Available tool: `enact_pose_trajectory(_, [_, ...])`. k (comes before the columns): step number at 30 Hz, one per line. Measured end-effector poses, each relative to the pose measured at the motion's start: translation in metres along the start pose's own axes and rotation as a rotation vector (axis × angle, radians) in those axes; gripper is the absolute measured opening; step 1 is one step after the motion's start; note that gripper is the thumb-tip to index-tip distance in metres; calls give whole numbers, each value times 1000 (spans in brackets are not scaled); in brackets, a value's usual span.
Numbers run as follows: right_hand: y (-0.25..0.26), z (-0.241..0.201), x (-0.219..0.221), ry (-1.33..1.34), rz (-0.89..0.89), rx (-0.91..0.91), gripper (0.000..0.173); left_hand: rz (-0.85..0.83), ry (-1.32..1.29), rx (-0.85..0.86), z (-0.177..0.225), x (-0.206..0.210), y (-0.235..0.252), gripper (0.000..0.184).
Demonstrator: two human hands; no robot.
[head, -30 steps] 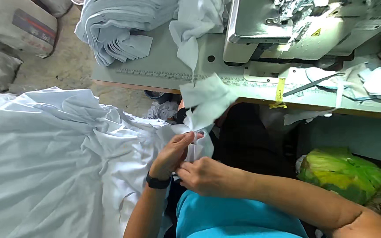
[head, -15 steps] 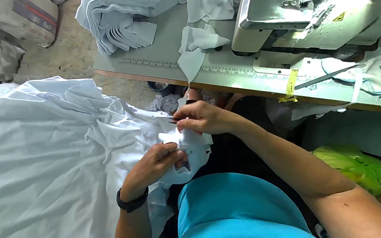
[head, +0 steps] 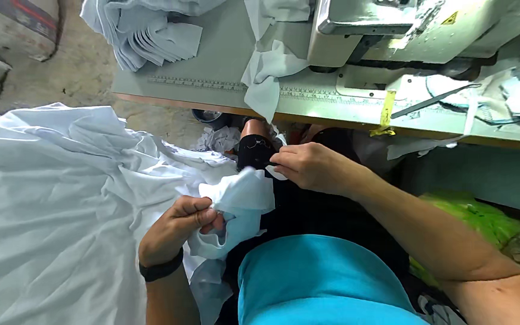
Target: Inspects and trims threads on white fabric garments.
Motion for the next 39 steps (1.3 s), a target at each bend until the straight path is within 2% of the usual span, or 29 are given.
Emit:
enact_pose_trajectory(3, [-4, -20, -6, 51, 149, -20, 20, 428, -30, -15, -12, -27, 16, 35])
enact_pose_trajectory(4, [-5, -33, -4, 87, 166, -27, 20, 491, 10, -48, -20, -28, 25, 35])
enact_pose_trajectory(6, [-6, -57, 16, 108, 155, -44, 21, 393, 42, -107, -43, -9, 51, 33])
enact_pose_trajectory(9, [-16, -86, 71, 104, -9, -84, 17, 192, -179, -150, -62, 32, 80, 40])
enact_pose_trajectory(11, [-22, -90, 82, 207, -129, -121, 16, 245, -244, -114, -53, 32, 81, 38])
enact_pose_trajectory(13, [-21, -82, 56, 488, -169, -140, 19, 272, -110, -29, -33, 22, 68, 33])
enact_pose_trajectory(15, [-11, -64, 14, 743, -114, -122, 25, 153, 112, -41, -23, 23, 52, 27])
enact_pose_trajectory(16, [-4, -52, -6, 774, -61, -74, 26, 97, 206, -86, -24, 26, 47, 27])
enact_pose_trajectory(19, [19, -9, -39, 650, 129, 164, 22, -6, 242, -129, -26, 33, 35, 28])
enact_pose_trajectory(22, [34, 16, -18, 622, 131, 282, 22, -33, 215, -94, -13, 38, 25, 27])
enact_pose_trajectory(25, [38, 21, 18, 626, -78, 268, 24, 2, 194, -64, -6, 28, 16, 27])
enact_pose_trajectory(28, [25, 23, 18, 671, -164, 166, 18, 76, 167, -45, 0, 3, 2, 26])
enact_pose_trajectory(29, [19, 21, 9, 652, -152, 112, 15, 95, 129, -37, 1, -3, -2, 26])
enact_pose_trajectory(31, [7, 15, -4, 447, -99, 17, 16, 88, 47, -16, 2, -6, -3, 25])
enact_pose_trajectory(33, [-2, 10, -9, 172, -10, 0, 17, 86, -23, 8, 3, -5, 4, 25])
enact_pose_trajectory(35, [-8, 7, -17, 16, 128, 20, 18, 181, -71, 10, 0, -11, 17, 26])
enact_pose_trajectory(37, [-10, -7, -28, 28, 214, 20, 20, 380, -40, -6, -10, -22, 32, 32])
enact_pose_trajectory(39, [-11, -36, -21, 84, 186, 5, 19, 423, 61, -56, -30, -14, 53, 30])
Point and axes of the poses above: each hand's wrist, its own y-axis towards the middle knuckle, its own x-axis out of the palm, z = x × y, the point moved 9 cm from there along y, towards the middle knuckle, and after that the axes turned 2 degrees about -y, right-handed, at the moved point
